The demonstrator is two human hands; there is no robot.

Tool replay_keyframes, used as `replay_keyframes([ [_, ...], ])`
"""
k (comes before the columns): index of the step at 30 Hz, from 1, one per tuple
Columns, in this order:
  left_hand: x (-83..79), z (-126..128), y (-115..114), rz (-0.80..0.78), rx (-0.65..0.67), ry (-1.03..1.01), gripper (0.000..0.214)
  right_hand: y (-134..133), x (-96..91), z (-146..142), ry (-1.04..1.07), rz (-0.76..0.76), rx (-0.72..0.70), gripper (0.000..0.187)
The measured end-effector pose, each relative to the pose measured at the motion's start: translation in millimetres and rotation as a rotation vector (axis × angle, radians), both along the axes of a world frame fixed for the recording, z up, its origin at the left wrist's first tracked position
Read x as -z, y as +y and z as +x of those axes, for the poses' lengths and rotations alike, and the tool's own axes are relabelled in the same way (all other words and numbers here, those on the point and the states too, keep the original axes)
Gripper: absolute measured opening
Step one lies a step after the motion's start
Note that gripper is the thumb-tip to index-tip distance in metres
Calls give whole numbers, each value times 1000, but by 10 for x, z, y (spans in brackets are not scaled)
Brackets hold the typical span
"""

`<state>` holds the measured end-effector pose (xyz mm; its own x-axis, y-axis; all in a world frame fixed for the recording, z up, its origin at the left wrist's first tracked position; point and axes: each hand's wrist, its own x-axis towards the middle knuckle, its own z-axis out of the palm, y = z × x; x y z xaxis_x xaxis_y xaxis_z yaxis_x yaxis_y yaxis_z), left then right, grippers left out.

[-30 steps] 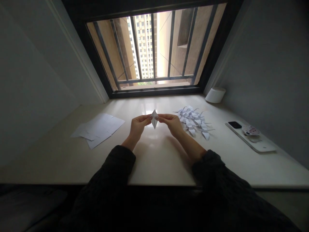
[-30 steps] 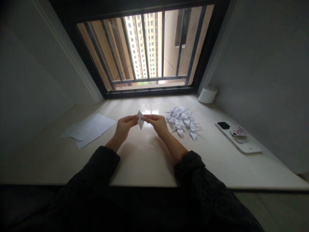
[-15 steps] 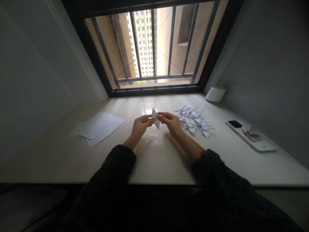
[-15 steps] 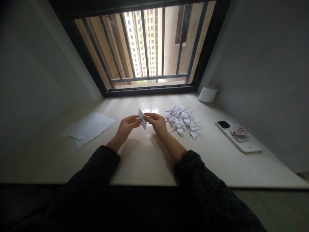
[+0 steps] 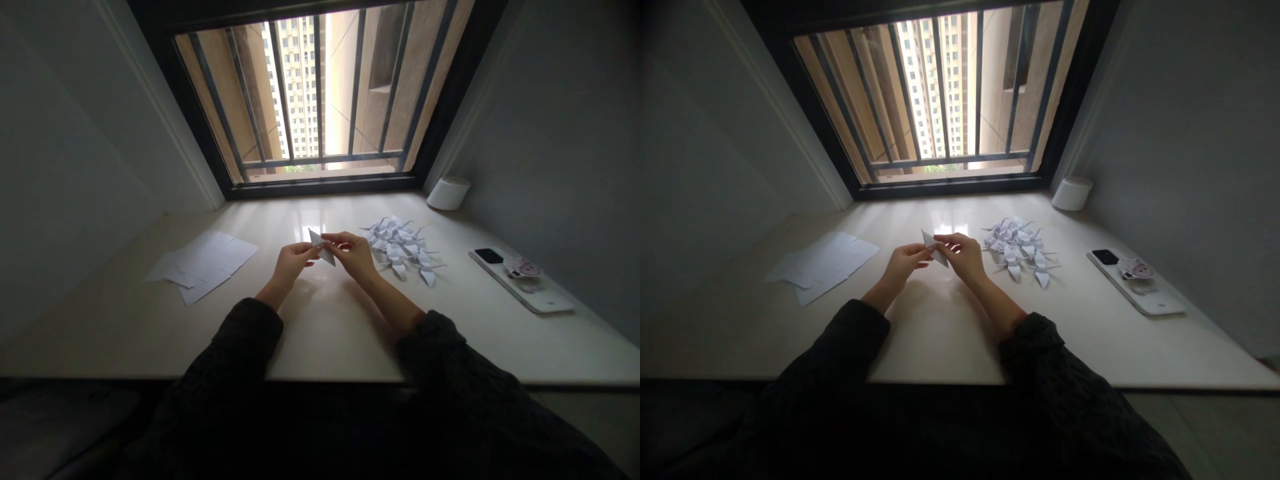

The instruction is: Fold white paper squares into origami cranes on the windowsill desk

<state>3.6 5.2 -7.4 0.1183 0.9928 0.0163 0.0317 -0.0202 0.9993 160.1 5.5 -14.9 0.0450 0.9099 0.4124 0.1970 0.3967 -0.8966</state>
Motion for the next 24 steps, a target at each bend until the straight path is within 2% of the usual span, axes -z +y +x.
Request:
replay_keyframes([
  [8, -2, 11, 12, -9, -23, -35, 38, -8, -6, -5, 3, 6, -13, 27],
  [16, 29, 2, 20, 40, -129, -37, 37, -22, 10, -51, 30, -5, -65, 30],
  [21, -7, 41, -1, 50, -172, -51, 33, 15, 47, -73, 164, -120, -63, 49],
  [24, -14, 51, -5, 63, -193, -52, 31, 27, 70, -72, 177, -212, -108, 43],
])
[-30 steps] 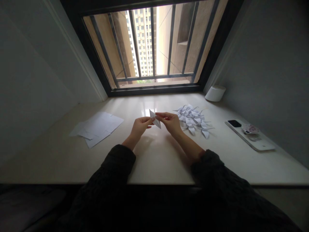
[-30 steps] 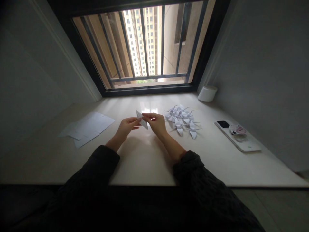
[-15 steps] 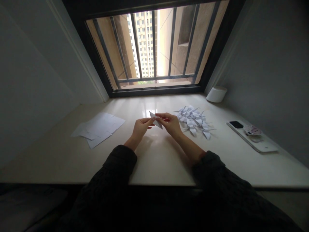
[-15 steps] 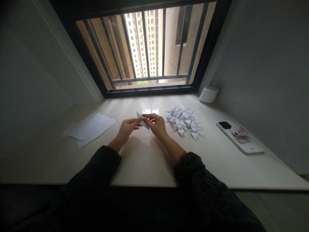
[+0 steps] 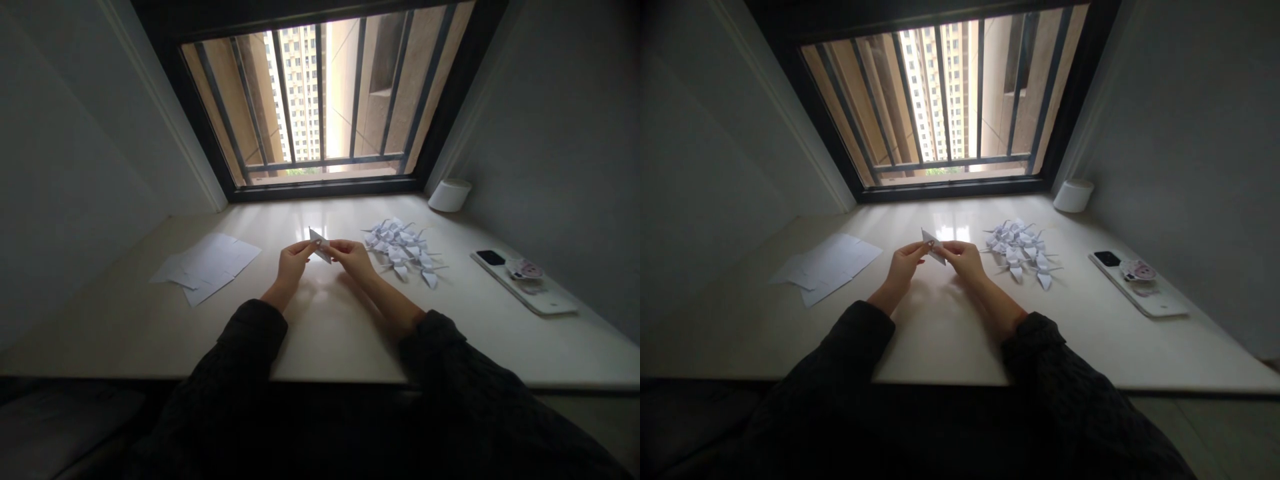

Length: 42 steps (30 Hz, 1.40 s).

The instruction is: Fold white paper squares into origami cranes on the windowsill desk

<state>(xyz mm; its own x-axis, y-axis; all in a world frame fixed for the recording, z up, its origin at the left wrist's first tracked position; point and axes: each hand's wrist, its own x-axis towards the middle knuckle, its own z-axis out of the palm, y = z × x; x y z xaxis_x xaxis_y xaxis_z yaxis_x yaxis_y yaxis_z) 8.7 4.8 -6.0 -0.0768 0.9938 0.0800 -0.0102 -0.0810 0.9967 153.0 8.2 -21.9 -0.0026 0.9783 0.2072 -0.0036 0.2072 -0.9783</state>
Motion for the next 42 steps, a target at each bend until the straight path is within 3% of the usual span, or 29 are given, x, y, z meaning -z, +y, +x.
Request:
replay_keyframes([
  [6, -57, -29, 4, -6, 38, -13, 32, -38, -13, 13, 9, -42, -73, 36],
  [17, -83, -34, 19, -31, -4, -184, 34, -110, -62, 7, -6, -76, -98, 32],
  [25, -20, 33, -2, -142, -14, -465, 34, -146, -133, -38, 24, -93, -95, 37],
  [31, -63, 17, -9, -200, -141, -591, 35, -157, -87, -59, -16, -99, -128, 37],
  [34, -90, -40, 15, -127, -245, -536, 38, -144, -43, -45, -32, -96, -137, 36],
  [36, -70, -50, 29, -86, -197, -443, 41, -125, -33, -32, 0, -97, -117, 34],
  [40, 19, -1, 26, -112, 119, -289, 44, -76, -41, -15, 58, -95, -74, 34],
  [42, 47, 24, 13, -87, 134, -243, 42, -60, -40, -17, 67, -90, -85, 35],
])
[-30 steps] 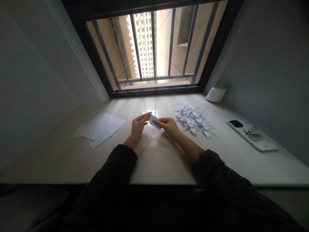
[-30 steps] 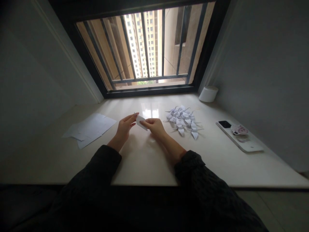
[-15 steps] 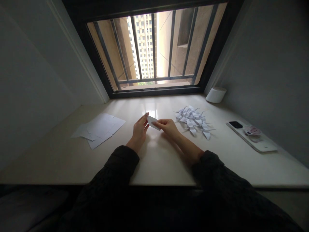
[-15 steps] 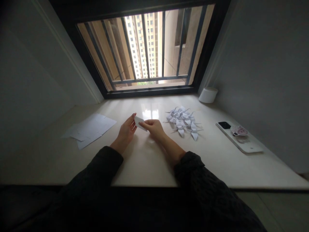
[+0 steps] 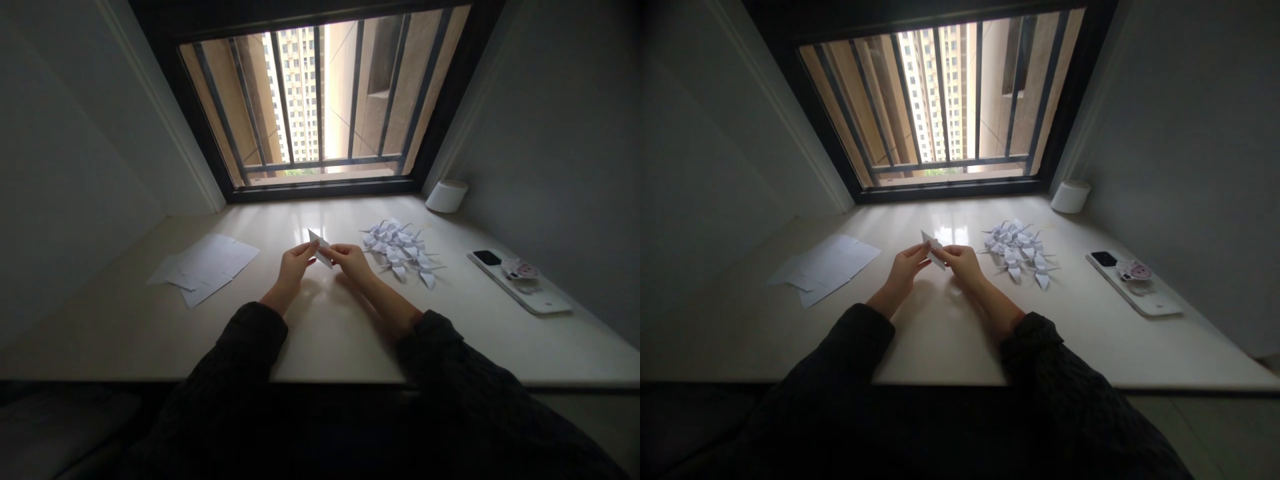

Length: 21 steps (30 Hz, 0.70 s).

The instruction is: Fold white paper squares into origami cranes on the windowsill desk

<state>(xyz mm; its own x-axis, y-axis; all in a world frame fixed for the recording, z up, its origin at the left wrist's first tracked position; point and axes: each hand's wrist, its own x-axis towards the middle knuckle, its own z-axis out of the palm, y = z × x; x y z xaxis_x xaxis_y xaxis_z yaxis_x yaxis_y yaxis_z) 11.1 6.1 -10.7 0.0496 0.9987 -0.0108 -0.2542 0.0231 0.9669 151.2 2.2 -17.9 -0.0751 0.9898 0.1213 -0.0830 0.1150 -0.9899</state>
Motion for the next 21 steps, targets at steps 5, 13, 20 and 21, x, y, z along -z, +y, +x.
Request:
replay_keyframes([
  [5, 5, 19, -19, -7, -98, -9, 40, -2, 16, -21, -45, 36, -36, 36],
  [13, -4, 23, -21, -28, -79, -35, 39, 12, 42, -24, -21, -33, 13, 37],
  [20, -20, -5, -14, 62, -37, 128, 36, 28, 47, -12, 29, 3, -10, 33],
  [21, -21, -9, -15, 70, -37, 156, 36, 29, 46, -8, 35, 16, -9, 33],
])
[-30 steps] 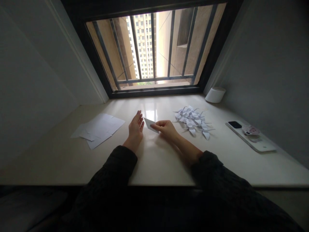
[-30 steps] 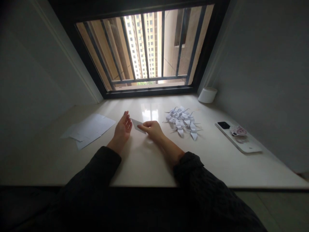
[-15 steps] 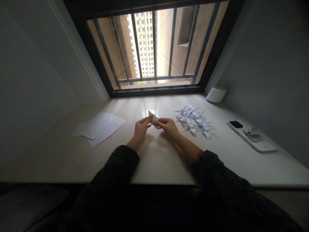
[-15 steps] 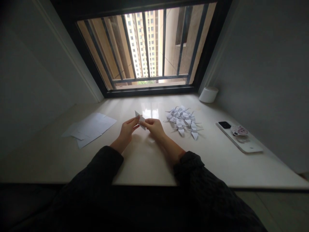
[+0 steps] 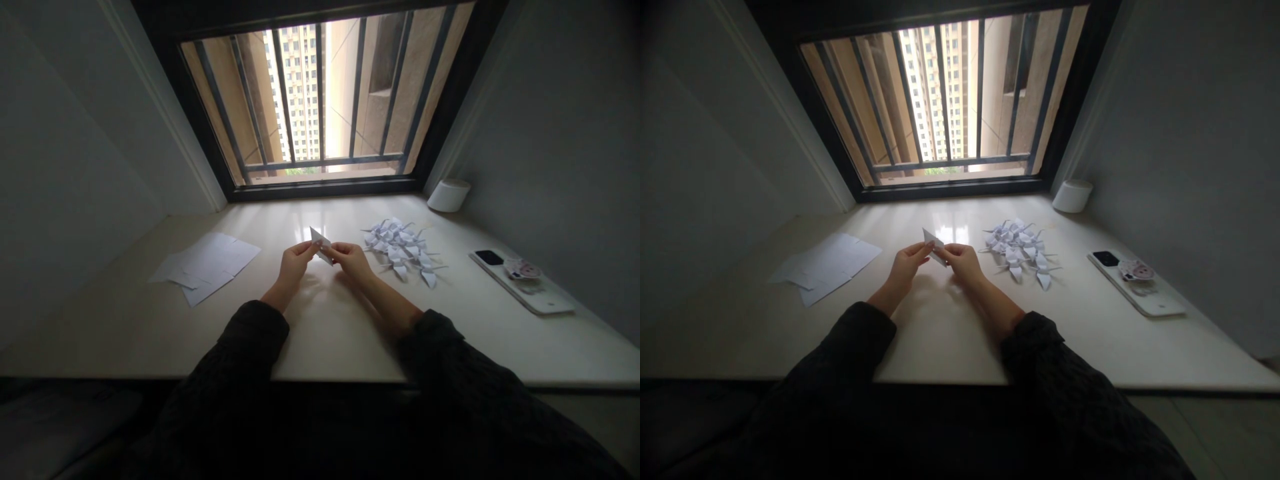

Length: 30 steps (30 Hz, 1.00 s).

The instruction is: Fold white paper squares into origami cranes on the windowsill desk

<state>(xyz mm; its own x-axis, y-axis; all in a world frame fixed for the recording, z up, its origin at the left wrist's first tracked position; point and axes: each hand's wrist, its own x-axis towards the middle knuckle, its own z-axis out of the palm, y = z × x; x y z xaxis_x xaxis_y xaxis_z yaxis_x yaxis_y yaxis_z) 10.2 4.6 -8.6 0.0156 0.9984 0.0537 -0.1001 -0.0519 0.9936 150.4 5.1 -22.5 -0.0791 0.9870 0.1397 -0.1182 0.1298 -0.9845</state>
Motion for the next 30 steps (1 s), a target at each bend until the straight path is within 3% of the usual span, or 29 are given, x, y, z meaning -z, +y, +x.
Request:
replay_keyframes([
  [9, 16, -18, -13, -36, 61, 49, 33, 14, 8, -14, 11, -1, 58, 40],
  [14, 40, -10, -8, -59, -6, 7, 33, 12, 18, -9, -43, 7, 28, 43],
  [30, -57, -72, 22, -88, -51, -162, 41, -36, 54, -31, -191, 44, -5, 41],
])
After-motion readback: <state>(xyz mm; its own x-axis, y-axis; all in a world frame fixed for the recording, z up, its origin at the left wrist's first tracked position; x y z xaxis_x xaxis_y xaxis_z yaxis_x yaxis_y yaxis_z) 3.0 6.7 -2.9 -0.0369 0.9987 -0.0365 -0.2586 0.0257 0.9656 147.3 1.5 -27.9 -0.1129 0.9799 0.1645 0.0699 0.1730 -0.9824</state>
